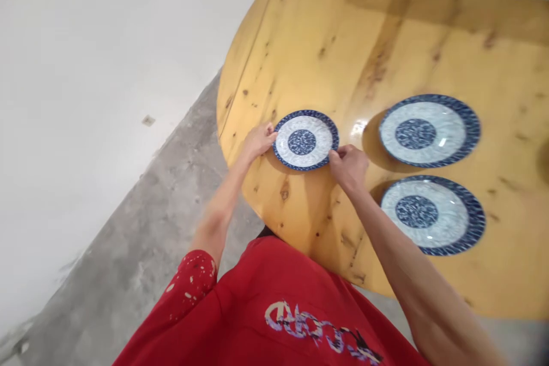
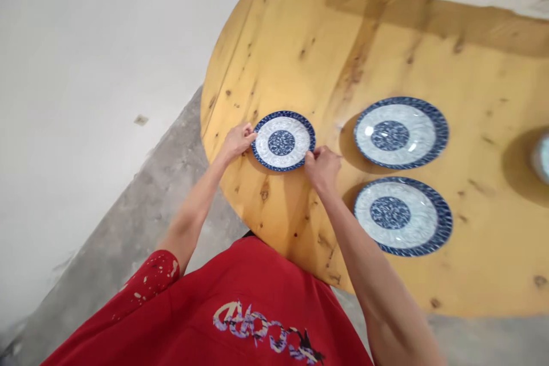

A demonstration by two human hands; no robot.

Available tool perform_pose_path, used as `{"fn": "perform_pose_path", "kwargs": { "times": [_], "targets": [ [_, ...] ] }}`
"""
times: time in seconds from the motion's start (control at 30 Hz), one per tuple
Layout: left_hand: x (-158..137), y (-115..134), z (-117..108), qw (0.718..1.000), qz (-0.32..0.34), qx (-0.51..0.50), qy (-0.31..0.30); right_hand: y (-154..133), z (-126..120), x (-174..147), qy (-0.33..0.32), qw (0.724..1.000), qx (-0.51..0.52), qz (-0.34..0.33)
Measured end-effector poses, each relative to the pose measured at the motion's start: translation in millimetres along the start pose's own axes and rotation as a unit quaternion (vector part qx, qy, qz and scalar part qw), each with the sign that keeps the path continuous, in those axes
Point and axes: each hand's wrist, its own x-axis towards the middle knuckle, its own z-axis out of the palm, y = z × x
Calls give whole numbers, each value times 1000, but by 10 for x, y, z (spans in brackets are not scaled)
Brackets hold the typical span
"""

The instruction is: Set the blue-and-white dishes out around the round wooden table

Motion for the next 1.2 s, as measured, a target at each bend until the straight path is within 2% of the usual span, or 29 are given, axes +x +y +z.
{"fn": "perform_pose_path", "kwargs": {
  "times": [0.27, 0.8, 1.07, 1.2],
  "targets": [
    [115, -3, -43, 1000, -17, -5, 6, -83, 42, 56, -2, 999, 41, 27],
    [340, -106, -166, 998, -25, 51, 32, -316, 165, 230, 10, 999, 32, 5],
    [339, -88, -191, 997, -36, 52, 44, -349, 162, 274, 3, 999, 37, -10],
    [214, -126, -204, 996, -39, 21, 75, -207, 100, 156, 20, 996, 88, -21]
  ]
}}
